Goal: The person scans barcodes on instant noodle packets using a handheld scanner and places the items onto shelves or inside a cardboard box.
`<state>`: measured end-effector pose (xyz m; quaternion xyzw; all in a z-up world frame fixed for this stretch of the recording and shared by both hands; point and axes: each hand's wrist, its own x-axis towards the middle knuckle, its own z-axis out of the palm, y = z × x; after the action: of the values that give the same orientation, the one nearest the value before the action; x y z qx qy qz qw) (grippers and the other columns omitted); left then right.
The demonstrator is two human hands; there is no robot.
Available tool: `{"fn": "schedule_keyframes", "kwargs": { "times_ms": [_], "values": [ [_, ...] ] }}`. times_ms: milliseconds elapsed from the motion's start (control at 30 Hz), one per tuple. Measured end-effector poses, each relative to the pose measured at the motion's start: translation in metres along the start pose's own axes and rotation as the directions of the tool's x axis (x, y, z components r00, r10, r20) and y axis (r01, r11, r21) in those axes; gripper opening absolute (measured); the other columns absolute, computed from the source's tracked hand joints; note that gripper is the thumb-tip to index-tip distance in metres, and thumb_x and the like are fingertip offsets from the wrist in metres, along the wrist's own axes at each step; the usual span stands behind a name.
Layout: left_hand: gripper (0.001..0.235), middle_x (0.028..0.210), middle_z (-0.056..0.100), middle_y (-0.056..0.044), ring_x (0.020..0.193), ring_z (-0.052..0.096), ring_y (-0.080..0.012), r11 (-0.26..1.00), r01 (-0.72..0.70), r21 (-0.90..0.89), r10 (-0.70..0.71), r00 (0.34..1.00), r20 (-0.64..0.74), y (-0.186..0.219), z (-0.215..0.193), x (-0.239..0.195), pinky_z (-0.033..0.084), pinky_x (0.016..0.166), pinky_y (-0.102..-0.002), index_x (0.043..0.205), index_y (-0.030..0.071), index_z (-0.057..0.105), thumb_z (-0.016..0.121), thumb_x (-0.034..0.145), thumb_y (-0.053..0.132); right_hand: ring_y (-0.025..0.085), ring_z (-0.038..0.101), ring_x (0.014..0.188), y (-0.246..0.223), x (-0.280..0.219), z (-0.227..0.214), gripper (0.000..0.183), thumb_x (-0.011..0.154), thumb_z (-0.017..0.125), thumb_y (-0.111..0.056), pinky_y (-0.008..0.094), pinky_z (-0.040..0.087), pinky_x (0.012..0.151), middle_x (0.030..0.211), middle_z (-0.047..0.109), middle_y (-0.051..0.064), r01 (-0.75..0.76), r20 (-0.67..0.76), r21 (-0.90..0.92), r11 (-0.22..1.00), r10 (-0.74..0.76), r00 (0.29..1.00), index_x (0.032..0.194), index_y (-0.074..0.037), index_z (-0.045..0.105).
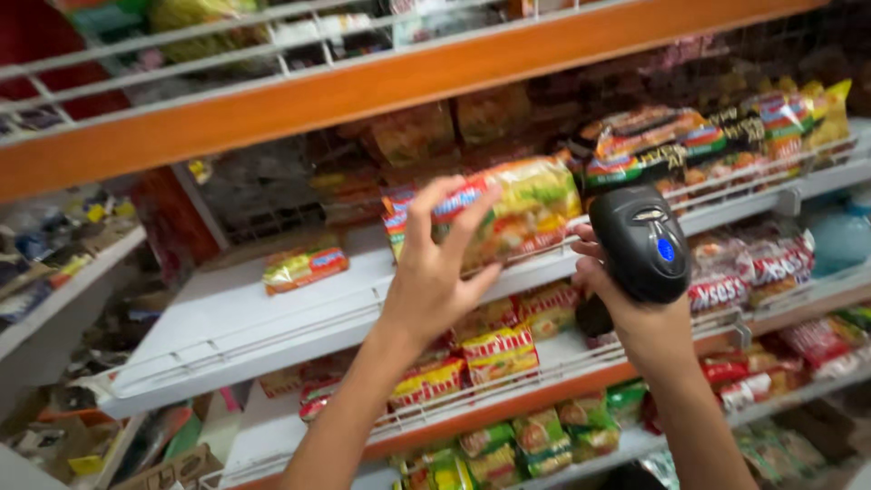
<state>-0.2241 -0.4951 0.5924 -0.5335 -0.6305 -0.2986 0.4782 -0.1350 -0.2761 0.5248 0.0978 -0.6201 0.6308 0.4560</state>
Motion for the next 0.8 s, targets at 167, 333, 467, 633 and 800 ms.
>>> {"fn": "schedule_keyframes", "kwargs": {
  "times_ms": [167, 333, 467, 633, 800],
  "values": [
    [0.091, 0.149, 0.033, -0.025, 0.136, 0.046, -0.0464, 0.988, 0.126, -0.093, -0.125, 0.992, 0.02, -0.037, 0.017, 0.05, 0.045, 0.114, -0.046, 0.149, 0.013, 0.048, 0.09, 0.068, 0.019, 0.013, 0.07, 0.095, -0.004, 0.022, 0.027, 0.037, 0.09, 0.073, -0.004, 0.031, 0.06, 0.08, 0.115, 0.074, 0.007, -0.01, -0.042, 0.094, 0.996, 0.014, 0.999, 0.126, 0.0, 0.065],
    [0.084, 0.156, 0.029, -0.029, 0.124, 0.047, -0.0545, 0.897, 0.352, 0.267, -0.428, 0.841, 0.33, -0.053, 0.05, 0.074, 0.044, 0.107, -0.052, 0.144, 0.015, 0.053, 0.083, 0.072, 0.043, 0.014, 0.068, 0.085, 0.003, 0.029, 0.034, 0.039, 0.087, 0.075, -0.004, 0.031, 0.056, 0.076, 0.114, 0.075, 0.007, -0.047, -0.05, 0.109, 0.993, 0.053, 0.997, 0.125, 0.0, 0.067],
    [0.075, 0.149, 0.044, -0.027, 0.126, 0.049, -0.0545, 0.885, 0.323, 0.336, -0.43, 0.842, 0.324, -0.063, 0.069, 0.078, 0.045, 0.104, -0.056, 0.141, 0.014, 0.058, 0.073, 0.082, 0.057, 0.015, 0.068, 0.083, 0.011, 0.032, 0.032, 0.039, 0.084, 0.076, -0.005, 0.032, 0.057, 0.075, 0.111, 0.076, 0.009, -0.094, -0.065, 0.074, 0.993, 0.099, 0.993, 0.122, 0.0, 0.068],
    [0.076, 0.146, 0.048, -0.028, 0.122, 0.057, -0.0489, 0.855, 0.43, 0.288, -0.514, 0.773, 0.372, -0.078, 0.087, 0.088, 0.052, 0.098, -0.054, 0.14, 0.008, 0.057, 0.069, 0.083, 0.057, 0.016, 0.07, 0.086, 0.024, 0.035, 0.035, 0.039, 0.082, 0.077, -0.005, 0.034, 0.059, 0.074, 0.108, 0.077, 0.008, -0.132, -0.091, 0.108, 0.985, 0.142, 0.986, 0.119, 0.0, 0.068],
    [0.076, 0.133, 0.065, -0.03, 0.122, 0.065, -0.0448, 0.87, 0.459, 0.18, -0.483, 0.722, 0.495, -0.11, 0.11, 0.096, 0.052, 0.104, -0.05, 0.139, 0.006, 0.06, 0.066, 0.085, 0.06, 0.016, 0.068, 0.08, 0.034, 0.033, 0.033, 0.035, 0.081, 0.08, -0.007, 0.032, 0.056, 0.07, 0.098, 0.074, 0.007, -0.151, -0.112, 0.078, 0.985, 0.159, 0.981, 0.114, 0.0, 0.07]
  ]
}}
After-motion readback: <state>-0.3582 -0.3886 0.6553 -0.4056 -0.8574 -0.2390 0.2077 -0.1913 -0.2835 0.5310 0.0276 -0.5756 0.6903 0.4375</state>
